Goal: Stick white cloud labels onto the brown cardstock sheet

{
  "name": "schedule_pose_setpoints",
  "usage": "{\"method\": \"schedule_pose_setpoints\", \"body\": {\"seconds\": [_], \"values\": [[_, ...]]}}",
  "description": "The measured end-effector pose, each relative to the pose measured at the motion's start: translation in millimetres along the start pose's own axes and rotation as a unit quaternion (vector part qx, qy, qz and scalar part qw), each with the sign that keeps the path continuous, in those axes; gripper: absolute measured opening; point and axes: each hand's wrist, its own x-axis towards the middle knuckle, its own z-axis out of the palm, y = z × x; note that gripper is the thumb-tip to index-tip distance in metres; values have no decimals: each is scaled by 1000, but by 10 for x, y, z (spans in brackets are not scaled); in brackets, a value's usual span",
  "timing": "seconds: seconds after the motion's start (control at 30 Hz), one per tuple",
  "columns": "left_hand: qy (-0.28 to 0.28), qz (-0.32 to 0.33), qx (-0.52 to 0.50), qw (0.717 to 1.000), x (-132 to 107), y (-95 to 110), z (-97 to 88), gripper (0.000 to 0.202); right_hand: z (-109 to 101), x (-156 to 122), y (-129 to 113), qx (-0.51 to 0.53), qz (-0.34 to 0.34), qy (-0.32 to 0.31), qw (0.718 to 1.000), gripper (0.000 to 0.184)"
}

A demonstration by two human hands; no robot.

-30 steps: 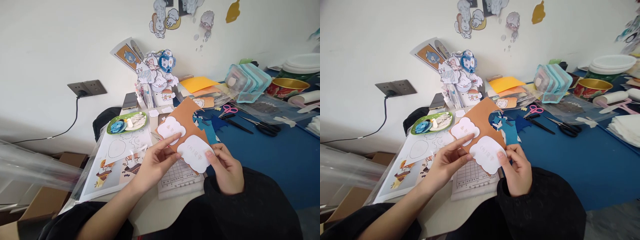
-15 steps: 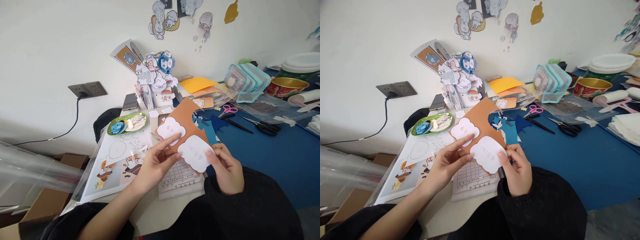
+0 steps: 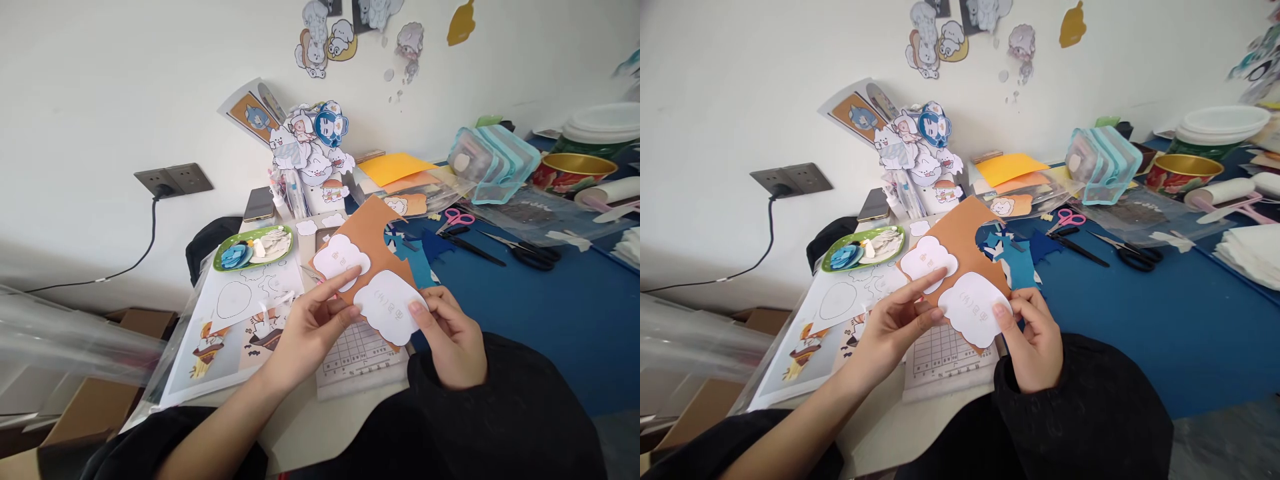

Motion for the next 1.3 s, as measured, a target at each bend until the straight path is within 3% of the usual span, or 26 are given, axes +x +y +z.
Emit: {"method": "schedule_pose_setpoints", "body": {"seconds": [0.53,0.7,0.83,0.9,1.0,1.07,1.17,1.23,1.3], "values": [[23,-9,-7,1000,14,36,8,39,3,-9,2,-21,-1,-11,1000,28],[96,-16,26,995,29,-23,14,36,22,-17,-4,-20,-21,9,1000,29],[151,6,18,988,32,-51,5,36,2,-1,3,32,-33,79,996,23],[166,17,17,986,29,-51,-19,35,-26,4,8,79,-28,86,993,26],[159,25,37,986,7,-35,-35,38,-75,-20,0,141,-39,-23,989,35],[138,54,73,986,-19,-19,-12,37,-99,-54,-19,150,-44,-174,972,35],[101,95,130,982,-58,4,57,21,-104,-92,-53,103,-56,-370,922,38],[99,91,154,979,-77,15,99,14,-91,-94,-62,68,-69,-416,904,50],[113,84,168,976,-86,22,121,23,-76,-84,-54,51,-72,-416,905,52]]}}
